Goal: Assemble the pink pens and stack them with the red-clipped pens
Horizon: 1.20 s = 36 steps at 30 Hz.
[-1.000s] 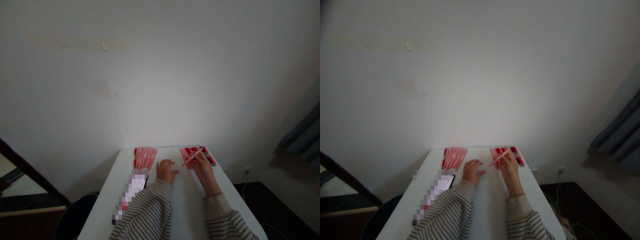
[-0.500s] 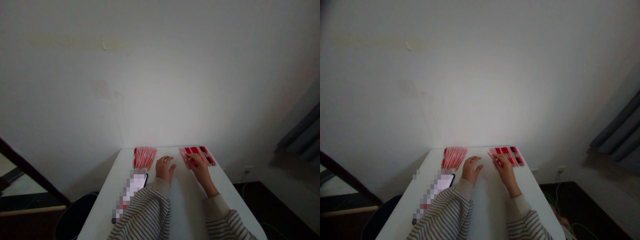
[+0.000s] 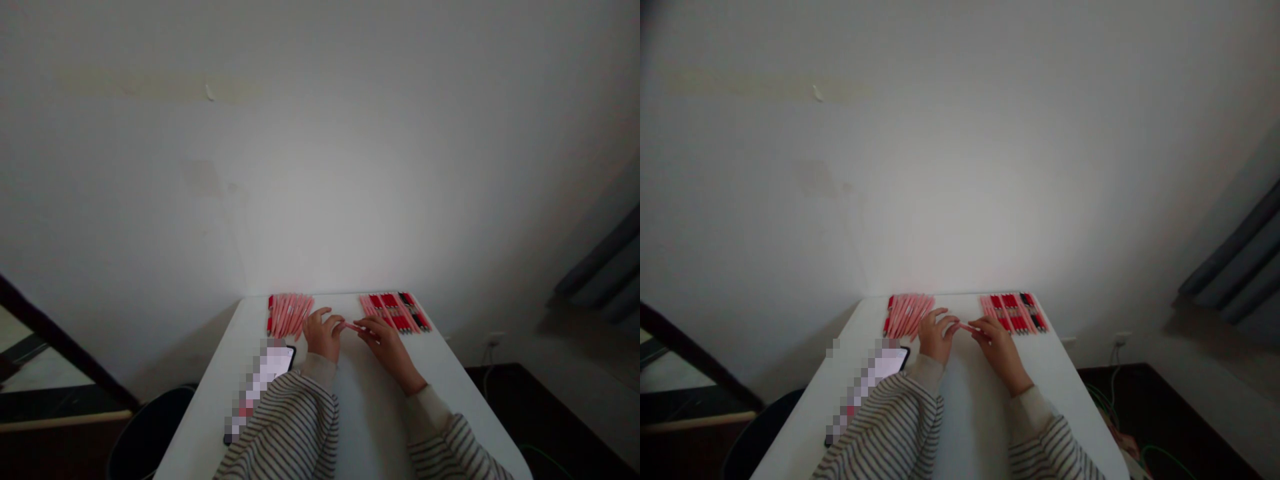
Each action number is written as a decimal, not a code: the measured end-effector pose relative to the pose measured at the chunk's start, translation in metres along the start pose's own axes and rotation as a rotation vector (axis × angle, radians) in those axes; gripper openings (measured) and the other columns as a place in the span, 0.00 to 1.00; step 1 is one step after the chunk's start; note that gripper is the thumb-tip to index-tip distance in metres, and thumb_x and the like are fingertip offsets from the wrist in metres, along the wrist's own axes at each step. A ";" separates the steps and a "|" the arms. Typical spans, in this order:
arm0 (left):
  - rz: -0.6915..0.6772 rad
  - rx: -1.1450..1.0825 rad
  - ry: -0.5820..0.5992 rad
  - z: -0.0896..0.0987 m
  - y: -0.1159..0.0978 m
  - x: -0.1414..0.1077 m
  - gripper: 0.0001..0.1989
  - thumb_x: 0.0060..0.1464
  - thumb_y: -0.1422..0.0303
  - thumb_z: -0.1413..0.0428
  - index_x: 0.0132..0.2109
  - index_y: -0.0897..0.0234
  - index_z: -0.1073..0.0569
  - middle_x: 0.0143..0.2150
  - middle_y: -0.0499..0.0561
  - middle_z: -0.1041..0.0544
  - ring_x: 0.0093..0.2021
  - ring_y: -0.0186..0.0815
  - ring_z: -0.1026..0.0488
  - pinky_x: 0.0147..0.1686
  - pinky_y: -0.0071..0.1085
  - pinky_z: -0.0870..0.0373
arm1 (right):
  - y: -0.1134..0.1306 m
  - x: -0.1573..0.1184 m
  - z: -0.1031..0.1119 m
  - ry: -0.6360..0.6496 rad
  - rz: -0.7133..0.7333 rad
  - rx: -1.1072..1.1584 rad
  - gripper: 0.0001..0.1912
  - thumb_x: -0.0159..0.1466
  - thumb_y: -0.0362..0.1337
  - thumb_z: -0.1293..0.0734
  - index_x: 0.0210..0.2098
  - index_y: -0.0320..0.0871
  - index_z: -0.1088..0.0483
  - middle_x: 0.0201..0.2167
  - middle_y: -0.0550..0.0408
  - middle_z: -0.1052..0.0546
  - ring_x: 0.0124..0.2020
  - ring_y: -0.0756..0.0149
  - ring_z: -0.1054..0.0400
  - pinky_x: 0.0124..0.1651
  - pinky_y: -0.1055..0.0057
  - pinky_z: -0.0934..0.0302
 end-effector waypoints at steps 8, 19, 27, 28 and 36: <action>0.022 0.008 -0.261 0.009 0.020 0.011 0.11 0.52 0.57 0.46 0.34 0.52 0.21 0.47 0.52 0.27 0.50 0.42 0.34 0.51 0.45 0.40 | -0.009 -0.003 0.012 0.053 0.027 -0.299 0.13 0.61 0.38 0.37 0.45 0.47 0.27 0.39 0.52 0.29 0.39 0.66 0.33 0.44 0.66 0.36; 0.097 0.034 -0.230 0.002 0.043 0.016 0.12 0.53 0.56 0.47 0.38 0.51 0.21 0.47 0.54 0.27 0.50 0.42 0.34 0.51 0.45 0.41 | -0.013 -0.003 0.016 0.037 0.022 -0.410 0.13 0.63 0.39 0.39 0.44 0.44 0.27 0.37 0.50 0.28 0.40 0.63 0.34 0.46 0.64 0.38; 0.177 0.081 -0.167 0.008 0.037 0.015 0.11 0.52 0.57 0.46 0.40 0.48 0.22 0.49 0.52 0.26 0.52 0.43 0.35 0.54 0.45 0.46 | -0.012 -0.004 0.015 0.045 0.028 -0.445 0.11 0.62 0.39 0.37 0.40 0.44 0.25 0.34 0.51 0.28 0.40 0.62 0.35 0.45 0.65 0.40; 0.179 0.088 -0.168 0.009 0.037 0.015 0.11 0.52 0.57 0.46 0.40 0.48 0.22 0.49 0.52 0.26 0.52 0.43 0.35 0.54 0.46 0.47 | -0.011 -0.004 0.015 0.045 0.025 -0.449 0.11 0.62 0.39 0.37 0.40 0.44 0.25 0.34 0.51 0.28 0.39 0.62 0.35 0.44 0.65 0.40; 0.205 0.089 -0.166 0.008 0.034 0.017 0.11 0.50 0.58 0.44 0.41 0.48 0.22 0.51 0.51 0.27 0.53 0.44 0.36 0.56 0.48 0.49 | -0.010 -0.006 0.015 -0.004 -0.002 -0.480 0.11 0.62 0.38 0.37 0.40 0.44 0.24 0.32 0.51 0.28 0.38 0.62 0.35 0.42 0.67 0.40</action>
Point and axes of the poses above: each hand's wrist, its own x-axis towards the middle knuckle, its own z-axis out of the back of the hand, y = z × x, the point moved 3 cm from there along x, towards the middle knuckle
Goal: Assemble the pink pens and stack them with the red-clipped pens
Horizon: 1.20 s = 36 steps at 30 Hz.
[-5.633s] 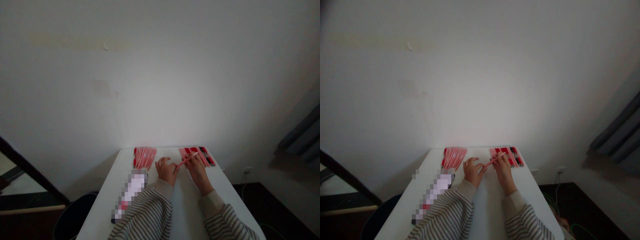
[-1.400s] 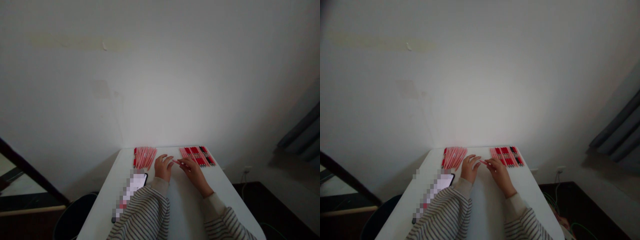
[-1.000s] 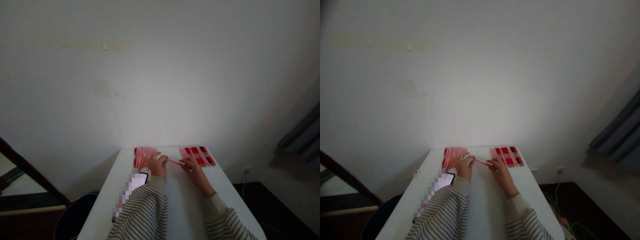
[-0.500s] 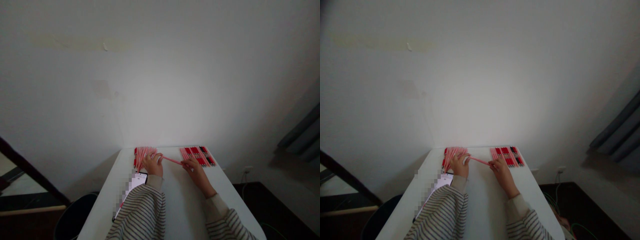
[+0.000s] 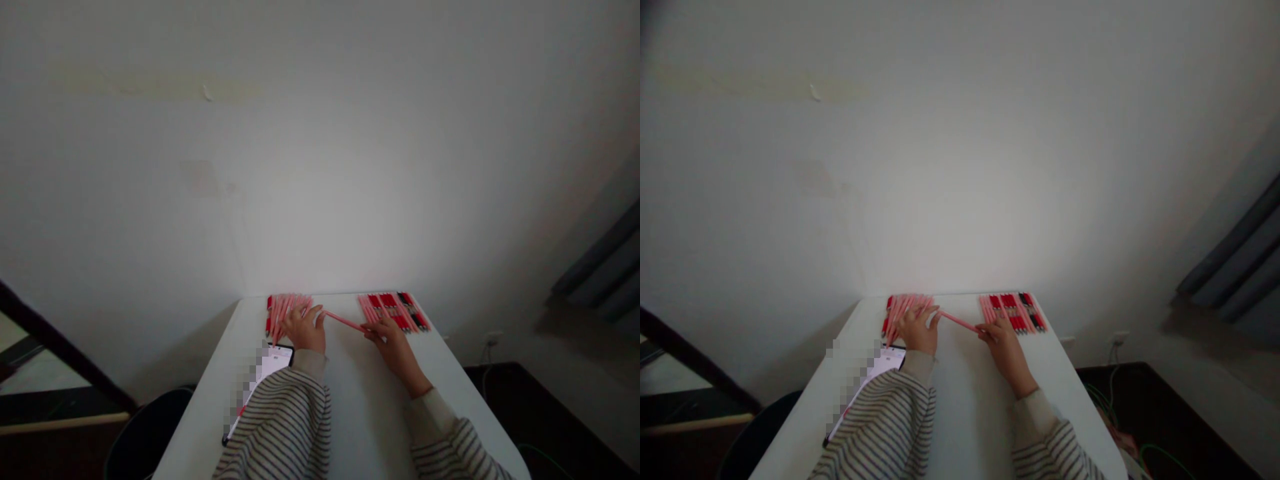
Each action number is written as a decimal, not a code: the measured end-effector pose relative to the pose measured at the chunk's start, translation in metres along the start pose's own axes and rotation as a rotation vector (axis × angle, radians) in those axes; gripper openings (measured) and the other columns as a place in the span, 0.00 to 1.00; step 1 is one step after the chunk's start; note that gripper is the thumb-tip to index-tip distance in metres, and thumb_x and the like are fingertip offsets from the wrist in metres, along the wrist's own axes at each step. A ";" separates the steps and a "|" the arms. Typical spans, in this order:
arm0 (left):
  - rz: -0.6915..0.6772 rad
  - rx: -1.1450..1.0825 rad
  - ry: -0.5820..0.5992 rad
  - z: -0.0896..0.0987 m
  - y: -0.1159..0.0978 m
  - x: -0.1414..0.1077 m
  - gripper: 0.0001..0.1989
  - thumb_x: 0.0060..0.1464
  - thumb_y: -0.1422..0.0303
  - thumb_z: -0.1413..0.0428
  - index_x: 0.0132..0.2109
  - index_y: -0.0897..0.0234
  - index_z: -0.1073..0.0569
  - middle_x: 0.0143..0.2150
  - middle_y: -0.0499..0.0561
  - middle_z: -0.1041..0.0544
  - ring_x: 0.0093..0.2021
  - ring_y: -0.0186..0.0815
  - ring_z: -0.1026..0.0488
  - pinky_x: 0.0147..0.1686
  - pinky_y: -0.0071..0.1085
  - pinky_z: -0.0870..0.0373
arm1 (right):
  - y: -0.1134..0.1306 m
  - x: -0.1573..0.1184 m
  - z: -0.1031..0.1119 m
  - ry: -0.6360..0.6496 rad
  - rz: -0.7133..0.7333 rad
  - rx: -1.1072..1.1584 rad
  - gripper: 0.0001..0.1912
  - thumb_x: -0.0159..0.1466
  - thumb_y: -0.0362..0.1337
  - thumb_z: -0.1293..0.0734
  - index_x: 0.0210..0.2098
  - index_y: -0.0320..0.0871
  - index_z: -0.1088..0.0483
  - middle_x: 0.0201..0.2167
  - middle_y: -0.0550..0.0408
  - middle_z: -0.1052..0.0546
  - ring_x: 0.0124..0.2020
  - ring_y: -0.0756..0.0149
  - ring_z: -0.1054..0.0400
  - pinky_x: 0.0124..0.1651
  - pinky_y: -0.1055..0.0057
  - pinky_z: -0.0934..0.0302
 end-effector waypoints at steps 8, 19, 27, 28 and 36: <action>0.054 0.063 -0.012 -0.002 -0.018 -0.002 0.10 0.50 0.59 0.43 0.39 0.50 0.22 0.50 0.51 0.27 0.55 0.46 0.39 0.59 0.56 0.54 | -0.003 -0.001 0.000 -0.047 -0.078 -0.050 0.10 0.61 0.39 0.35 0.38 0.45 0.23 0.32 0.51 0.27 0.37 0.62 0.35 0.42 0.66 0.41; 0.055 -0.058 -0.002 -0.040 -0.046 0.002 0.11 0.52 0.61 0.46 0.41 0.54 0.22 0.49 0.51 0.25 0.53 0.44 0.37 0.57 0.52 0.49 | -0.019 -0.002 0.005 -0.090 -0.085 -0.101 0.14 0.62 0.41 0.38 0.40 0.43 0.23 0.32 0.49 0.26 0.38 0.61 0.35 0.44 0.65 0.42; -0.006 -0.101 0.092 -0.072 -0.092 0.001 0.15 0.53 0.59 0.46 0.47 0.50 0.25 0.52 0.51 0.27 0.55 0.47 0.39 0.60 0.61 0.57 | -0.032 -0.004 0.028 -0.316 -0.158 -0.228 0.13 0.63 0.39 0.38 0.40 0.43 0.23 0.32 0.48 0.26 0.38 0.60 0.36 0.47 0.62 0.44; -0.026 -0.106 0.108 -0.075 -0.099 0.000 0.15 0.53 0.59 0.46 0.48 0.50 0.25 0.53 0.50 0.27 0.56 0.47 0.40 0.60 0.62 0.58 | -0.035 -0.005 0.032 -0.340 -0.173 -0.242 0.14 0.63 0.39 0.39 0.40 0.42 0.23 0.32 0.48 0.26 0.38 0.60 0.36 0.47 0.62 0.44; -0.133 -0.123 0.224 -0.094 -0.142 -0.003 0.16 0.54 0.62 0.48 0.50 0.47 0.28 0.56 0.49 0.30 0.58 0.45 0.42 0.60 0.66 0.60 | -0.049 -0.013 0.055 -0.498 -0.312 -0.300 0.15 0.63 0.41 0.40 0.41 0.43 0.24 0.33 0.48 0.28 0.41 0.57 0.40 0.47 0.62 0.46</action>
Point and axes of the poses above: each hand's wrist, its own x-axis towards the middle knuckle, its own z-axis out of the back of the hand, y = z × x, the point moved 3 cm from there along x, towards the middle knuckle
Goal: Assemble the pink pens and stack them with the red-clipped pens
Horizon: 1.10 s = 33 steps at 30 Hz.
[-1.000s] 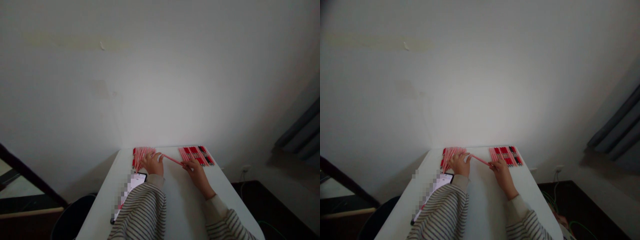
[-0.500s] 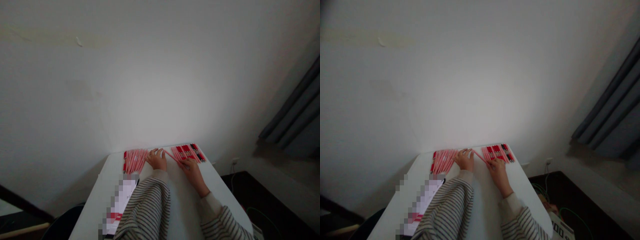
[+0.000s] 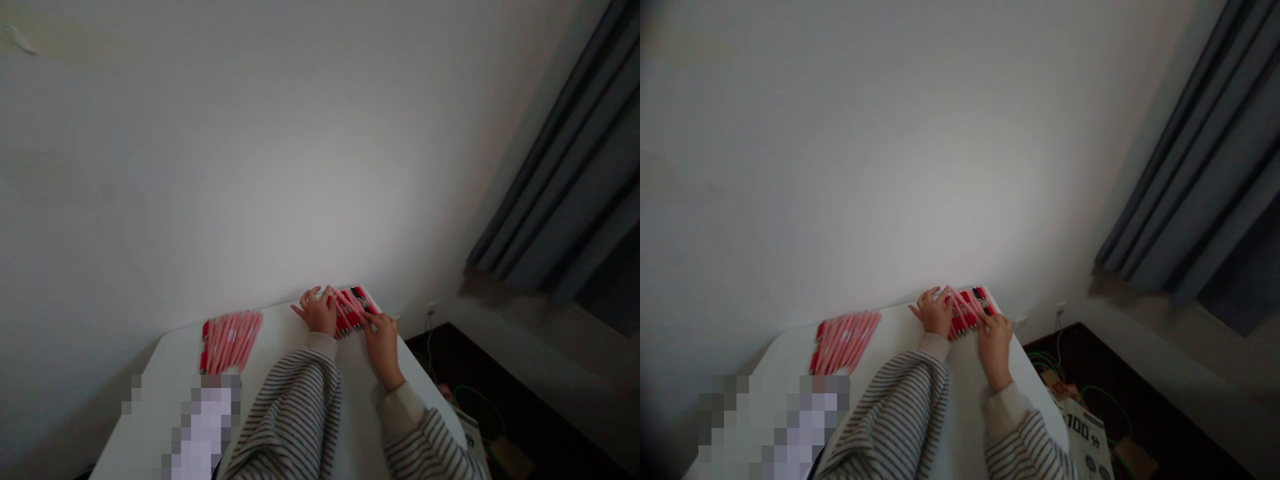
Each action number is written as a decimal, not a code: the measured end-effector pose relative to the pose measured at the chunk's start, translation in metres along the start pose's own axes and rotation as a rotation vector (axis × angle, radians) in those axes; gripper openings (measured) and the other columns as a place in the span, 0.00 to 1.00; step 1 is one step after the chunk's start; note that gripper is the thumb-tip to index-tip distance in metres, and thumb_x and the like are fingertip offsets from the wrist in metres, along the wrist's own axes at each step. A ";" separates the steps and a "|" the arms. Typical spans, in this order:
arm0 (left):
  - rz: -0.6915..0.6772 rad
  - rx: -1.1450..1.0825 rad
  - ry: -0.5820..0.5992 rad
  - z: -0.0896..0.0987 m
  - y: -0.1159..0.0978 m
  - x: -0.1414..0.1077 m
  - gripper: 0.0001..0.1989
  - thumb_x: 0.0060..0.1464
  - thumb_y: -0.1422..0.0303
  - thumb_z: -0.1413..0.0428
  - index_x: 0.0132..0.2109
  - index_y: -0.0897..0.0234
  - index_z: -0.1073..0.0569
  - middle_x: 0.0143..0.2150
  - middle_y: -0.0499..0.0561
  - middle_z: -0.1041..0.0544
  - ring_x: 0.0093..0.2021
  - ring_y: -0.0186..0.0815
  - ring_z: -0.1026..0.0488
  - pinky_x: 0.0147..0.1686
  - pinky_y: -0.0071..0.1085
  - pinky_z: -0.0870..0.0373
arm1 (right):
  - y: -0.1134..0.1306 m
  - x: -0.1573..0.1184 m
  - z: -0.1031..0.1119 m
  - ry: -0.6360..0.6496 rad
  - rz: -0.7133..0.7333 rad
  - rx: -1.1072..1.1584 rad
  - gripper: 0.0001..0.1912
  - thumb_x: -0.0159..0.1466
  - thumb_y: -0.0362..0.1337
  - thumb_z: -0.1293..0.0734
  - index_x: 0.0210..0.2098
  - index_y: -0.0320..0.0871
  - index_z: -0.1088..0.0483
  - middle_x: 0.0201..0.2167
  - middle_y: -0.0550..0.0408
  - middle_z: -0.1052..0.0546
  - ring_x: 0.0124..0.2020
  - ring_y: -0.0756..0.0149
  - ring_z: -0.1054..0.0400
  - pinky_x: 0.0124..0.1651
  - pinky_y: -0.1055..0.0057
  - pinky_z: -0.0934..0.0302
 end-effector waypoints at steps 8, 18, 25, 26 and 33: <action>-0.222 0.131 0.138 -0.018 -0.024 0.004 0.17 0.55 0.58 0.50 0.52 0.42 0.30 0.60 0.51 0.34 0.59 0.48 0.43 0.57 0.71 0.63 | -0.011 0.001 0.001 -0.055 -0.095 -0.110 0.18 0.64 0.44 0.43 0.41 0.45 0.24 0.33 0.45 0.29 0.40 0.54 0.42 0.45 0.58 0.48; -0.340 0.190 0.192 -0.036 -0.028 0.010 0.19 0.55 0.52 0.53 0.53 0.39 0.31 0.61 0.52 0.35 0.60 0.48 0.44 0.56 0.71 0.67 | -0.014 0.008 0.001 -0.186 -0.119 -0.172 0.15 0.63 0.40 0.41 0.41 0.46 0.24 0.33 0.43 0.29 0.41 0.52 0.44 0.41 0.57 0.49; -0.376 0.208 0.254 -0.043 -0.031 0.009 0.20 0.55 0.51 0.54 0.55 0.37 0.34 0.63 0.50 0.38 0.63 0.49 0.47 0.57 0.70 0.67 | -0.018 0.012 -0.001 -0.199 -0.143 -0.171 0.16 0.63 0.41 0.42 0.40 0.45 0.24 0.34 0.42 0.30 0.43 0.50 0.44 0.43 0.55 0.49; -0.380 0.211 0.263 -0.044 -0.031 0.008 0.20 0.55 0.51 0.54 0.54 0.36 0.34 0.64 0.49 0.38 0.63 0.49 0.47 0.57 0.69 0.67 | -0.018 0.012 -0.001 -0.213 -0.128 -0.173 0.15 0.63 0.41 0.41 0.39 0.45 0.24 0.33 0.42 0.29 0.43 0.51 0.44 0.43 0.56 0.49; -0.402 0.202 0.262 -0.048 -0.028 0.007 0.20 0.56 0.52 0.56 0.55 0.35 0.36 0.63 0.50 0.38 0.64 0.50 0.47 0.56 0.72 0.69 | -0.018 0.013 0.001 -0.200 -0.170 -0.180 0.14 0.63 0.39 0.40 0.40 0.47 0.24 0.34 0.43 0.28 0.42 0.51 0.43 0.41 0.58 0.50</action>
Point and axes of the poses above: each hand's wrist, its own x-axis towards the middle knuckle, its own z-axis out of the back of the hand, y = z × x, the point moved 3 cm from there along x, towards the middle knuckle
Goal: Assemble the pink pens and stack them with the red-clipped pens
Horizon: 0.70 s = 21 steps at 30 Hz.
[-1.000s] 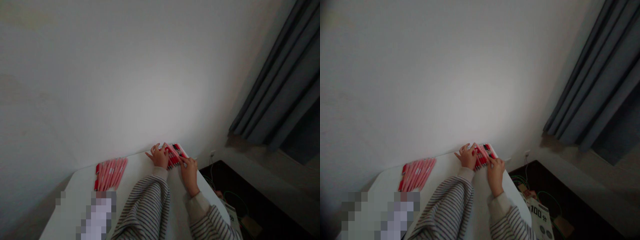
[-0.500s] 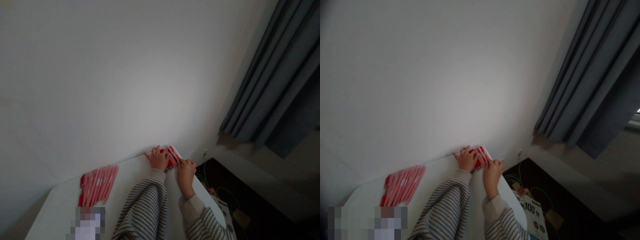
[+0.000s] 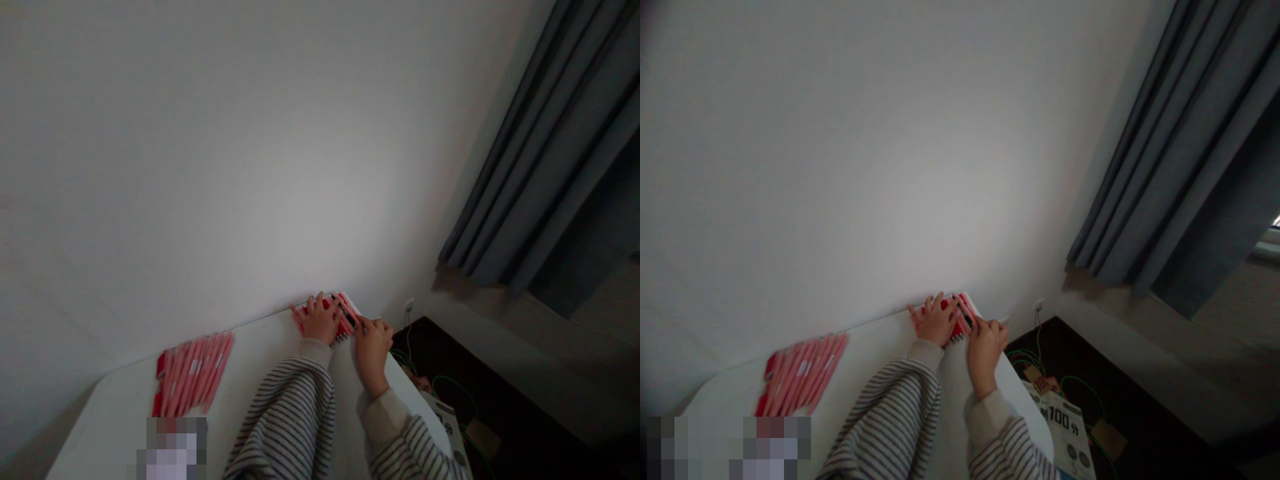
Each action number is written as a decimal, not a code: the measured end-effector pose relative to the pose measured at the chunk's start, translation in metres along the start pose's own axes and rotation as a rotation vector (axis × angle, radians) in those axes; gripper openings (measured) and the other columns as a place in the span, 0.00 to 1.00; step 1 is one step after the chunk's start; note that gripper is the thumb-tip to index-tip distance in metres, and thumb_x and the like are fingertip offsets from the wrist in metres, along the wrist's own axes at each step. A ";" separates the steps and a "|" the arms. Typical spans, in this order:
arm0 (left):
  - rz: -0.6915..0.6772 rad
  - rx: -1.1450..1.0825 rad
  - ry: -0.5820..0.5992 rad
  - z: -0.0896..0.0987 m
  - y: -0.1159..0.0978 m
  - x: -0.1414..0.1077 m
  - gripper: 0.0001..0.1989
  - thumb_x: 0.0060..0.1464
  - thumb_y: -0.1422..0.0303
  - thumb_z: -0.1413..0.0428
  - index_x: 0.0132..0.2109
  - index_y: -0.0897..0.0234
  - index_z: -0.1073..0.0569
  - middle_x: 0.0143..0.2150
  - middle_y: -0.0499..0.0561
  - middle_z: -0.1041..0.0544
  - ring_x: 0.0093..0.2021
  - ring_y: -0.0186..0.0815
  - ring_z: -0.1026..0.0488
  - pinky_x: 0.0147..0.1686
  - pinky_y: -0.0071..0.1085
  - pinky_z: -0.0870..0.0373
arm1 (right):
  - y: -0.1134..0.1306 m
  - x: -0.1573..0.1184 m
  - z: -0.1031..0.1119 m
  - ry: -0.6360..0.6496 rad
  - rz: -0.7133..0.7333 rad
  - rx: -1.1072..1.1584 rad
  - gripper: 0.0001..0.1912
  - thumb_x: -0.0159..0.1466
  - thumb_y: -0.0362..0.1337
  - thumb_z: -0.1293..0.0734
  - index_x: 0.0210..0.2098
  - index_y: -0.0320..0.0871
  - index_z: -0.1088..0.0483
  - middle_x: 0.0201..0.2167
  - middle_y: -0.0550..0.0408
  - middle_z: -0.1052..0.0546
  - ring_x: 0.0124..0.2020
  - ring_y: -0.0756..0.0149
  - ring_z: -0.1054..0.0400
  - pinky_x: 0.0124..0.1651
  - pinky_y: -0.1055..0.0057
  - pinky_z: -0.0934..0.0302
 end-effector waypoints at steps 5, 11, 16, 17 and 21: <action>-0.008 0.003 0.012 -0.001 -0.001 -0.001 0.20 0.56 0.52 0.57 0.56 0.33 0.38 0.64 0.49 0.38 0.63 0.51 0.46 0.55 0.73 0.69 | 0.000 0.000 0.001 0.002 -0.007 0.023 0.14 0.62 0.40 0.41 0.40 0.47 0.24 0.34 0.43 0.28 0.43 0.51 0.44 0.41 0.59 0.50; -0.010 0.016 0.032 -0.002 -0.001 -0.002 0.20 0.57 0.52 0.58 0.55 0.34 0.36 0.64 0.50 0.39 0.63 0.52 0.46 0.54 0.74 0.70 | -0.001 -0.001 -0.001 0.060 -0.041 -0.019 0.15 0.62 0.38 0.41 0.40 0.46 0.24 0.36 0.41 0.28 0.44 0.48 0.44 0.42 0.57 0.50; 0.003 0.038 0.049 0.001 -0.001 -0.001 0.20 0.57 0.51 0.59 0.56 0.33 0.37 0.65 0.48 0.40 0.64 0.51 0.47 0.55 0.73 0.71 | 0.002 0.001 0.001 0.171 -0.118 -0.075 0.15 0.61 0.37 0.40 0.43 0.46 0.25 0.40 0.43 0.28 0.47 0.49 0.44 0.45 0.58 0.51; 0.008 0.043 0.067 0.002 -0.001 -0.001 0.20 0.57 0.51 0.60 0.56 0.33 0.38 0.65 0.48 0.40 0.64 0.50 0.48 0.55 0.73 0.71 | 0.003 0.001 0.002 0.184 -0.128 -0.092 0.15 0.61 0.37 0.39 0.44 0.46 0.25 0.40 0.44 0.28 0.48 0.50 0.44 0.45 0.59 0.51; 0.019 0.053 0.114 0.003 -0.001 -0.002 0.21 0.57 0.50 0.62 0.57 0.33 0.39 0.65 0.48 0.41 0.64 0.49 0.49 0.56 0.72 0.69 | 0.007 0.002 0.004 0.187 -0.127 -0.125 0.15 0.60 0.35 0.39 0.45 0.45 0.26 0.41 0.47 0.27 0.47 0.53 0.44 0.45 0.62 0.51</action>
Point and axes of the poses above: each hand's wrist, its own x-axis towards the middle knuckle, its own z-axis out of the back of the hand, y = z × x, the point moved 3 cm from there along x, towards the middle knuckle
